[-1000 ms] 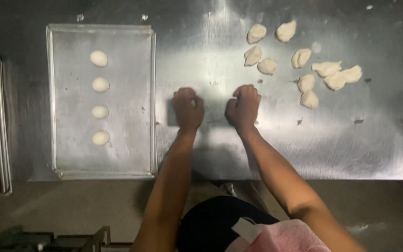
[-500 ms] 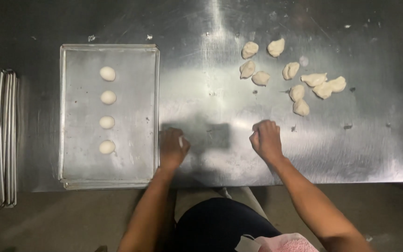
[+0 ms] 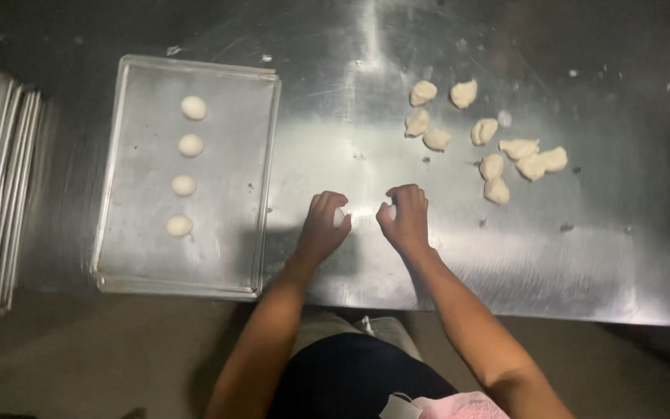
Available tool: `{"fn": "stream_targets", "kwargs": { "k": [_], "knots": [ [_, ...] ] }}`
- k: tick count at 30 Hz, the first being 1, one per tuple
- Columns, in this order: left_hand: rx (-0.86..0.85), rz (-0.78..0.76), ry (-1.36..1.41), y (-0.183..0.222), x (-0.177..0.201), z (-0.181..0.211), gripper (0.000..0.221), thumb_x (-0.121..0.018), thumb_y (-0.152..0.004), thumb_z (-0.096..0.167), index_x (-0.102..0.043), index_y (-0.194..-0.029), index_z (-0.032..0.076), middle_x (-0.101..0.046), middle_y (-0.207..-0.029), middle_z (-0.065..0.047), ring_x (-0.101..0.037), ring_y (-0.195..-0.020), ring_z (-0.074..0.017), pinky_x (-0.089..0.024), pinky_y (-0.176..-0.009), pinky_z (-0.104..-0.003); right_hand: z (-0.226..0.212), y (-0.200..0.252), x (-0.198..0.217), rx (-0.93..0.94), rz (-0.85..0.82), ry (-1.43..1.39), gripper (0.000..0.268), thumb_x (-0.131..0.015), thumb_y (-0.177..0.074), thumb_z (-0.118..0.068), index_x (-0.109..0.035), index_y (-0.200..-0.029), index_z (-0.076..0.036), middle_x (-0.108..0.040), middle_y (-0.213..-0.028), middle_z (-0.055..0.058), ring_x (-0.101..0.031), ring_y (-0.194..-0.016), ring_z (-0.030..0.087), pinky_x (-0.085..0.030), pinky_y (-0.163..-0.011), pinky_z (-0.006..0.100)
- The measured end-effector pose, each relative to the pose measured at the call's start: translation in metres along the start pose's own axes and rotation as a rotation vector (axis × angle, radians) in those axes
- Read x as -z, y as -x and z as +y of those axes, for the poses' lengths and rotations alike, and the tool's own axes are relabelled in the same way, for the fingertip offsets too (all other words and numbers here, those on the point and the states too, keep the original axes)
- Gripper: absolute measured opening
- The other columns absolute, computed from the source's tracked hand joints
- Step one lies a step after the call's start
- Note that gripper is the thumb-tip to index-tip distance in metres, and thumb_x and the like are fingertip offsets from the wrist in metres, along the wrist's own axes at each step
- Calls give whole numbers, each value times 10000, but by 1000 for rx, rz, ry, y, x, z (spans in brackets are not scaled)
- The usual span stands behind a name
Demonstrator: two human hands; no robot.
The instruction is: Placing rounded pieces of bread dough into rows on a metal baking tray at a bakery workbench.
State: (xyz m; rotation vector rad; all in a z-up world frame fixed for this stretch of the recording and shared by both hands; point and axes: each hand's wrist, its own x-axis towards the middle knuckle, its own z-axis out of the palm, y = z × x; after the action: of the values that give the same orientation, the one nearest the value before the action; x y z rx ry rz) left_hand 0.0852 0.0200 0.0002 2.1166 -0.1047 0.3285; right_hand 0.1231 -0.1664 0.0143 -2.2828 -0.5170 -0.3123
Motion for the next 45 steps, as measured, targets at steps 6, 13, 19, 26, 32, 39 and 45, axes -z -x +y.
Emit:
{"fn": "stream_targets", "kwargs": {
  "k": [6, 13, 19, 26, 32, 39, 45],
  "knots": [
    [-41, 41, -156, 26, -9, -9, 279, -690, -803, 39, -604, -1068, 41, -583, -1044, -125, -553, -1032, -336, -470, -942, -435, -14, 11, -22, 21, 46, 15, 315, -572, -736, 73, -600, -1039, -9, -549, -990, 193, -533, -945, 381, -445, -859, 468],
    [-21, -103, -371, 58, 44, -25, 283, -700, -813, 94, -609, -1073, 33, -562, -1054, -139, -524, -1020, -322, -443, -932, -451, 18, 75, 41, 156, -94, 6, 260, -555, -756, 75, -602, -1000, -3, -563, -995, 178, -547, -967, 358, -460, -866, 457],
    [182, 111, -208, 17, -3, -14, 293, -705, -867, 117, -584, -1124, 44, -587, -1072, -122, -543, -1040, -302, -459, -957, -436, 26, 36, -15, -364, 370, 96, 167, -555, -822, 32, -587, -984, 13, -576, -1018, 187, -570, -981, 339, -466, -922, 417],
    [-12, 79, 46, 48, 20, -11, 399, -717, -776, 75, -582, -1151, 55, -605, -1111, -123, -553, -1069, -340, -461, -931, -443, -22, 57, 13, 49, -23, 6, 232, -600, -780, -6, -617, -1011, -11, -592, -1023, 186, -572, -979, 344, -464, -878, 419],
    [-29, 138, -142, 65, -1, -8, 315, -677, -781, 35, -601, -1086, 62, -585, -1084, -114, -543, -1053, -330, -458, -955, -443, -6, 76, 4, 45, 46, 55, 234, -600, -777, 42, -620, -1006, -2, -601, -1020, 178, -563, -991, 358, -448, -916, 441],
    [-19, 55, -388, 75, 31, -60, 321, -660, -792, 56, -607, -1108, 42, -575, -1101, -144, -528, -1065, -340, -444, -947, -458, 68, 107, 35, 23, 68, 154, 239, -626, -721, 11, -634, -960, -9, -596, -966, 169, -566, -969, 347, -447, -912, 441],
    [164, 131, -140, 71, 22, -11, 417, -722, -833, 160, -598, -1224, 82, -588, -1196, -98, -532, -1159, -301, -455, -1019, -431, 17, 97, 21, -222, 185, -6, 271, -611, -771, -17, -627, -1040, 0, -589, -1045, 180, -568, -998, 340, -459, -927, 416]
  ]
}}
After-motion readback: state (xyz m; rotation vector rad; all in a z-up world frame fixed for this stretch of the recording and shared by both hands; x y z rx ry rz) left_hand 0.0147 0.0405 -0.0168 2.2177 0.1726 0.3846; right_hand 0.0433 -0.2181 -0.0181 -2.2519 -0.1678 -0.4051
